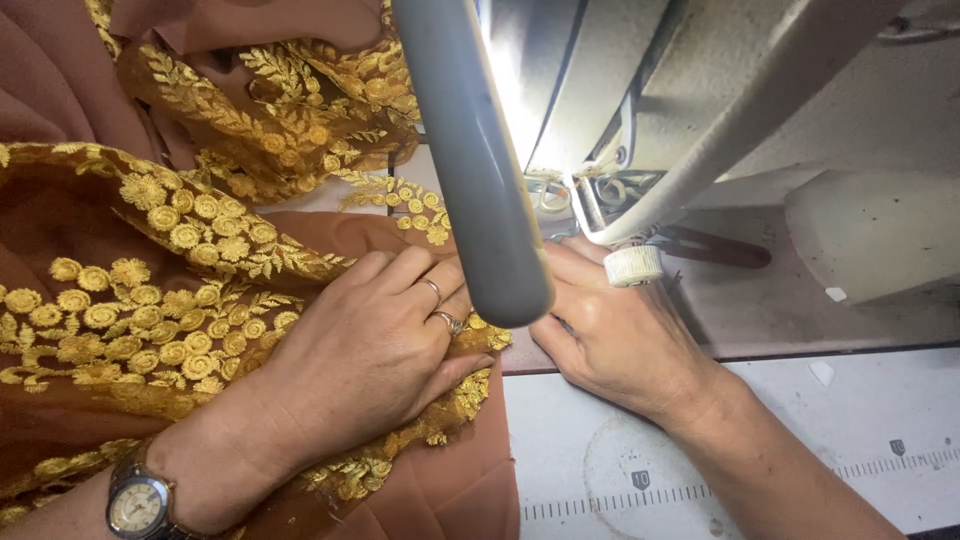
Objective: Sewing a decorative gold lace border onto a brown garment using an industrial sewing machine.
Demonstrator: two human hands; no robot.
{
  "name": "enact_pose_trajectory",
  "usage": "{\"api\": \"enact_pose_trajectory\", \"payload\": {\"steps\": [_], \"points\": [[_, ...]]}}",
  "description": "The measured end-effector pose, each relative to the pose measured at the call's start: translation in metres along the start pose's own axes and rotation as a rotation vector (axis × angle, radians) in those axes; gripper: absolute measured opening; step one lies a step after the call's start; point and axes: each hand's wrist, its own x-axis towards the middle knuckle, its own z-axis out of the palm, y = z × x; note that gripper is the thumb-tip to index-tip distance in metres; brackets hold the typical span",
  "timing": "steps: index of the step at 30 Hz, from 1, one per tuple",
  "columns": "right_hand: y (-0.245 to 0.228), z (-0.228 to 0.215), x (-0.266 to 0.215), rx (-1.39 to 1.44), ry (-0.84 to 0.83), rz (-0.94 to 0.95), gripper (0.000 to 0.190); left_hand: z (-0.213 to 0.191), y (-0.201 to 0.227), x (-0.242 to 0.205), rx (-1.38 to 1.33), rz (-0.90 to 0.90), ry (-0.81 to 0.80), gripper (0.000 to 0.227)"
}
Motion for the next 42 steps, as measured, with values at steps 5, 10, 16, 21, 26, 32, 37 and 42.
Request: {"api": "enact_pose_trajectory", "payload": {"steps": [5, 10, 16, 21, 26, 32, 37, 42], "points": [[-0.003, 0.000, 0.002, 0.002, 0.013, 0.010, 0.012, 0.002, 0.000, 0.000, 0.037, -0.001, 0.009, 0.043], [-0.003, 0.002, 0.002, 0.001, 0.030, -0.002, 0.009, 0.003, -0.001, -0.001, 0.033, -0.004, 0.008, 0.045], [-0.001, 0.002, 0.001, -0.016, 0.008, 0.021, 0.013, 0.003, -0.003, 0.000, 0.033, -0.003, 0.028, 0.048], [-0.001, -0.001, 0.001, -0.076, -0.029, 0.062, 0.013, 0.003, -0.005, 0.002, -0.049, 0.004, 0.053, 0.040], [0.001, -0.004, -0.002, 0.060, -0.014, 0.110, 0.016, -0.005, -0.003, 0.003, -0.114, 0.018, 0.090, 0.051], [0.001, -0.016, 0.000, 0.180, 0.095, 0.063, 0.024, -0.027, 0.001, 0.005, -0.116, 0.038, 0.027, 0.038], [0.006, -0.018, -0.009, 0.130, 0.144, 0.061, 0.023, -0.029, 0.000, 0.006, -0.114, 0.090, 0.021, 0.015], [0.002, -0.025, -0.013, 0.176, 0.044, 0.051, 0.020, -0.039, -0.004, 0.006, -0.133, 0.047, -0.020, 0.018]]}}
